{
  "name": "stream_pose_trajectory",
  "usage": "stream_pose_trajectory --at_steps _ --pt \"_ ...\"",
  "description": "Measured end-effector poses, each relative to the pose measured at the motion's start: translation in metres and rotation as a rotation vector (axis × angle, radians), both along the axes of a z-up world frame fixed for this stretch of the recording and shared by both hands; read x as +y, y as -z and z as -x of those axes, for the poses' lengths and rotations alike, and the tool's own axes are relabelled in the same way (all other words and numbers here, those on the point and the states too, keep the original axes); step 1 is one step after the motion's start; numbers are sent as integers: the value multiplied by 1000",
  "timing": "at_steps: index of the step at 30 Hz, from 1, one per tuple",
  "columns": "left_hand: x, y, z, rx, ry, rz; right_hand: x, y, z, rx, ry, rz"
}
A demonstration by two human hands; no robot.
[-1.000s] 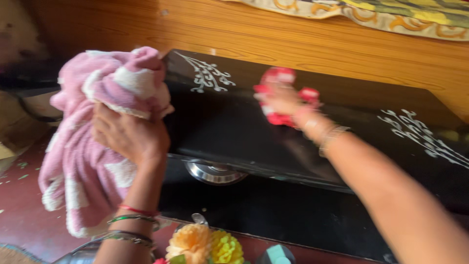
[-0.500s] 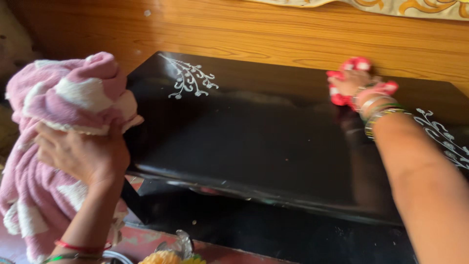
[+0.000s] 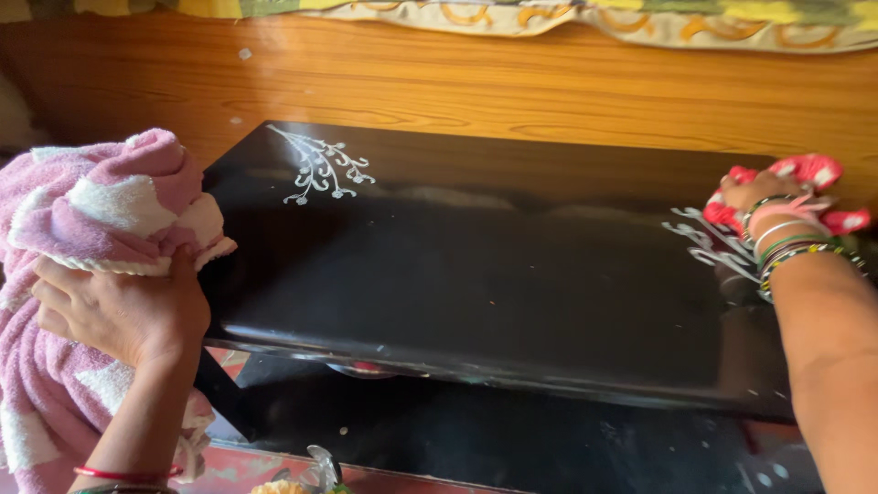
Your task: The person wipes a small table with a red cloth, removes a vase and a water bottle, cleans the table surface, and then places the items back. The person also spreads a pink star-patterned towel over the table.
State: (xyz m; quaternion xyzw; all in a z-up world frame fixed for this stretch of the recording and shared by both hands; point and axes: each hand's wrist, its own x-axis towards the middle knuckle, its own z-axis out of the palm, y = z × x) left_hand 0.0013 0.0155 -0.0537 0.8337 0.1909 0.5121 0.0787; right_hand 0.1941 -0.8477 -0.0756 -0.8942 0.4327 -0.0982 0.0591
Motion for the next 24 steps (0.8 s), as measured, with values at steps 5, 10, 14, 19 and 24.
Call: stream_pose_trajectory --at_steps 5,10,14,19,24 --pt "-7 -7 2 -80 31 8 28 -10 83 3 30 -9" --pt "-18 -17 11 -105 46 6 72 -30 184 62 40 34" --pt "-16 -20 14 -115 78 50 94 -41 238 180 58 64" --pt "-16 -20 10 -168 89 28 100 -47 310 342 -67 215" --pt "-17 -18 11 -174 124 57 147 -93 365 467 -117 502"
